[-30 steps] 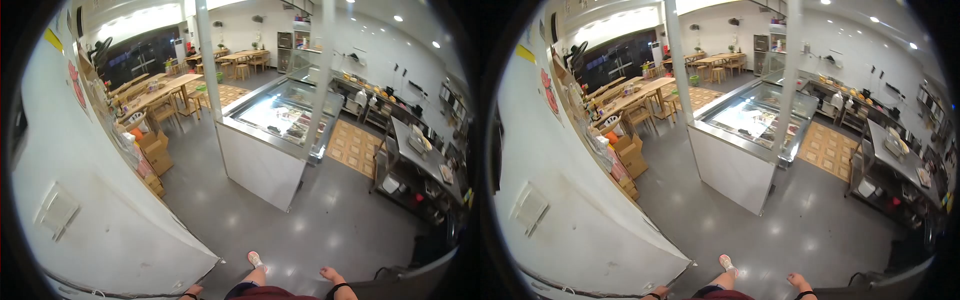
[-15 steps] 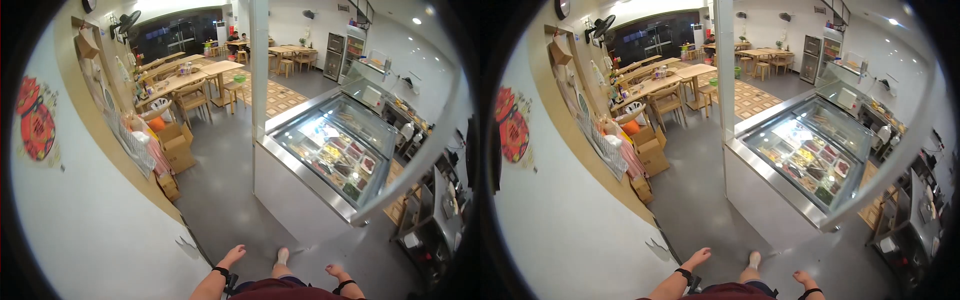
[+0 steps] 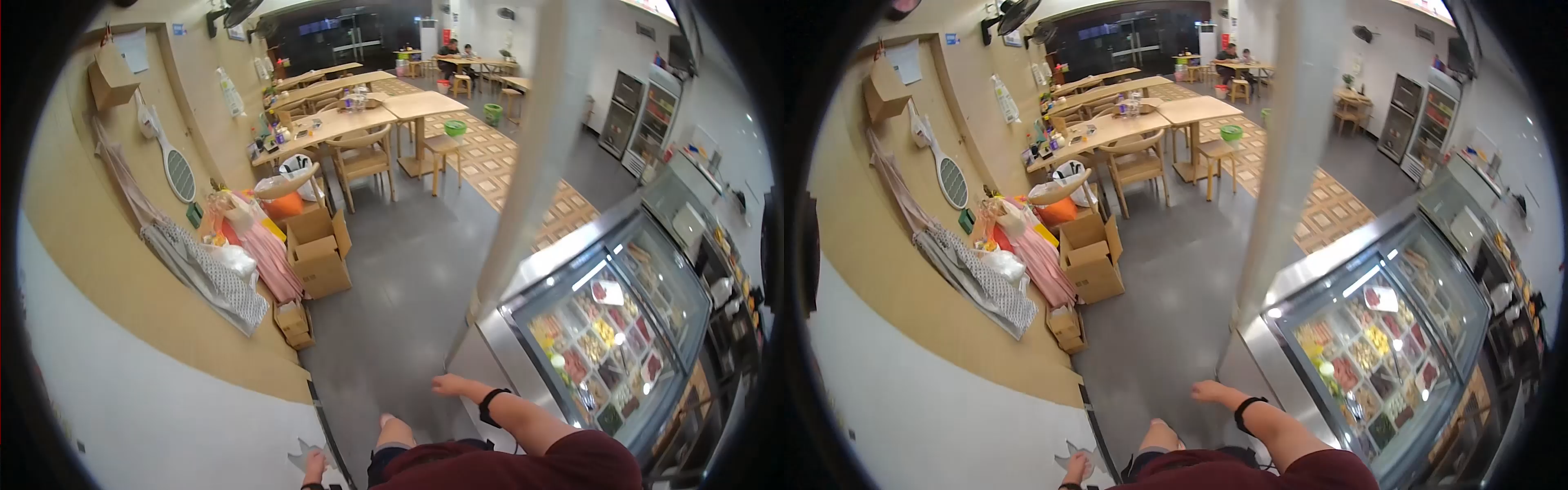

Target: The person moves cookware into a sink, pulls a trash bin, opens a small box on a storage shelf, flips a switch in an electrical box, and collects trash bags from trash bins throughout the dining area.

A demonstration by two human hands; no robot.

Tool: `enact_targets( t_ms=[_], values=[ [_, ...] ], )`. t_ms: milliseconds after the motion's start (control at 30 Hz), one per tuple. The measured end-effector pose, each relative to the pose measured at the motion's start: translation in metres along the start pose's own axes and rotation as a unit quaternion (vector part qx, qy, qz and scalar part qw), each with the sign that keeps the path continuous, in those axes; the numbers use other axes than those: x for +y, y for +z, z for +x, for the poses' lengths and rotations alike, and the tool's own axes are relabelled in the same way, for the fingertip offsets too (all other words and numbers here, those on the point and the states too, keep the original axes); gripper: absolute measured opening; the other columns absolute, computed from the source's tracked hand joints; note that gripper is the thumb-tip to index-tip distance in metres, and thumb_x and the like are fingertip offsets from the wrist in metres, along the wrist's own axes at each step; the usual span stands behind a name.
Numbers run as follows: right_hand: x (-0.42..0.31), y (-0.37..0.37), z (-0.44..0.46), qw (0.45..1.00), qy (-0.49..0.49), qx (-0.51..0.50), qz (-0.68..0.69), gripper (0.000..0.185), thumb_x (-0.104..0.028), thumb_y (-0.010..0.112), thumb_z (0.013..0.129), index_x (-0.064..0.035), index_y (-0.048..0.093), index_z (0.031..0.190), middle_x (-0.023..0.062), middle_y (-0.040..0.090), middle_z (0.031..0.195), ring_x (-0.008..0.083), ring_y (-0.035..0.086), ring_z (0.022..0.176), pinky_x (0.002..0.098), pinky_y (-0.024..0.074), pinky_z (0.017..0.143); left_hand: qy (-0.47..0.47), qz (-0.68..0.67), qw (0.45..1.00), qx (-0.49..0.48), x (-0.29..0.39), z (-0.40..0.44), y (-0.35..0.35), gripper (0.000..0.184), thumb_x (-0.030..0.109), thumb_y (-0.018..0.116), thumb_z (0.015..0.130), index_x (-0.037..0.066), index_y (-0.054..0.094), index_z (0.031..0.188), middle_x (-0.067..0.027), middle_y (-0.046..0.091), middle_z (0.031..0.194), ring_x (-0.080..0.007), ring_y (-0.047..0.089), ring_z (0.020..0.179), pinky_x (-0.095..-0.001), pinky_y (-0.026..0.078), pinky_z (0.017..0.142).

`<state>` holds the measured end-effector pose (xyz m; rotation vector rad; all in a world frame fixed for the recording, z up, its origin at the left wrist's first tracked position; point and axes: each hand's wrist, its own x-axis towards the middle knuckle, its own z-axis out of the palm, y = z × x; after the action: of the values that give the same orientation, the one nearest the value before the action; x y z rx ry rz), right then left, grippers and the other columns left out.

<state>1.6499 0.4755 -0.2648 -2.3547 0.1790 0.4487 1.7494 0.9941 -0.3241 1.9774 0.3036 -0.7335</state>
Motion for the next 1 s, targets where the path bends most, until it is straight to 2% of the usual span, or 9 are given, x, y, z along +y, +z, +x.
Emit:
enact_targets(
  t_ms=[233,333,433,533,633,733,767,833,1000],
  values=[
    [0.012,-0.102,0.249,0.996,-0.041,-0.047,-0.061,0.033,-0.028,0.044,0.078,-0.0047,0.057,0.097,0.017,0.059,0.095,0.0352,0.054,0.09,0.0421,0.0423,0.078,-0.155,0.087,0.983,-0.038,0.05,0.097,0.014,0.013,0.016,0.048,0.071,0.005,0.053,0.077,-0.0089,0.051,0.054,-0.021,0.052,0.049,-0.0336,0.042,0.042],
    [0.02,-0.172,0.293,0.985,-0.005,-0.132,-0.111,0.033,-0.027,0.044,0.078,-0.0047,0.057,0.098,0.0171,0.059,0.097,0.0355,0.054,0.09,0.0426,0.0424,0.078,-0.109,0.189,0.973,-0.078,0.119,0.176,0.023,0.012,0.016,0.049,0.072,0.005,0.052,0.073,-0.0089,0.05,0.053,-0.0219,0.05,0.046,-0.0345,0.041,0.041],
    [0.05,-0.235,0.338,0.991,0.052,-0.086,-0.085,0.035,-0.028,0.044,0.077,-0.005,0.056,0.101,0.0176,0.058,0.099,0.0352,0.054,0.09,0.0418,0.0426,0.079,0.014,0.343,0.933,-0.107,0.225,0.278,0.029,0.011,0.017,0.049,0.072,0.006,0.051,0.068,-0.0089,0.05,0.052,-0.0228,0.049,0.042,-0.0354,0.04,0.041],
    [0.073,-0.304,0.357,0.991,0.121,0.048,0.037,0.035,-0.027,0.046,0.077,-0.0064,0.055,0.104,0.0167,0.059,0.097,0.0328,0.055,0.091,0.0392,0.0432,0.079,0.04,-0.035,0.993,-0.105,0.335,0.384,0.059,0.011,0.011,0.044,0.077,0.008,0.045,0.066,-0.0007,0.042,0.049,-0.0114,0.039,0.038,-0.0254,0.03,0.032],
    [0.141,-0.351,0.377,0.984,0.172,0.051,0.018,0.034,-0.027,0.047,0.077,-0.0072,0.056,0.103,0.0162,0.059,0.097,0.0314,0.055,0.093,0.0388,0.043,0.081,0.071,-0.005,0.997,-0.036,0.466,0.466,0.097,0.021,0.012,0.048,0.078,0.007,0.05,0.098,-0.0019,0.047,0.062,-0.0103,0.045,0.049,-0.0238,0.034,0.038],
    [0.24,-0.382,0.397,0.971,0.213,-0.085,-0.068,0.036,-0.029,0.046,0.077,-0.0078,0.057,0.103,0.017,0.057,0.101,0.0312,0.054,0.095,0.0394,0.0423,0.082,0.066,-0.073,0.994,-0.044,0.561,0.532,0.137,0.034,0.013,0.05,0.078,0.006,0.044,0.111,-0.0029,0.05,0.071,-0.0104,0.048,0.055,-0.0231,0.037,0.042],
    [0.282,-0.383,0.404,0.964,0.223,-0.126,-0.075,0.037,-0.03,0.045,0.077,-0.008,0.057,0.103,0.0173,0.057,0.102,0.031,0.054,0.095,0.0394,0.0422,0.083,0.063,-0.066,0.994,-0.06,0.573,0.546,0.15,0.034,0.013,0.051,0.078,0.006,0.044,0.111,-0.0031,0.05,0.072,-0.0107,0.048,0.055,-0.0231,0.038,0.042],
    [0.324,-0.404,0.415,0.961,0.258,-0.022,-0.099,0.034,-0.029,0.046,0.075,-0.0044,0.062,0.092,0.016,0.06,0.095,0.032,0.055,0.091,0.039,0.0434,0.08,0.073,-0.059,0.992,-0.087,0.613,0.584,0.175,0.036,0.013,0.052,0.077,0.005,0.043,0.111,-0.0035,0.051,0.074,-0.0111,0.049,0.056,-0.0229,0.039,0.043],
    [0.361,-0.49,0.468,0.946,0.318,-0.071,0.007,0.034,-0.027,0.043,0.075,-0.003,0.062,0.091,0.0178,0.059,0.094,0.033,0.055,0.091,0.0406,0.0427,0.081,-0.125,0.048,0.979,-0.152,0.72,0.579,0.221,0.031,0.019,0.051,0.079,0.01,0.048,0.108,-0.0025,0.054,0.078,-0.0122,0.052,0.06,-0.0237,0.041,0.045]
  ],
)
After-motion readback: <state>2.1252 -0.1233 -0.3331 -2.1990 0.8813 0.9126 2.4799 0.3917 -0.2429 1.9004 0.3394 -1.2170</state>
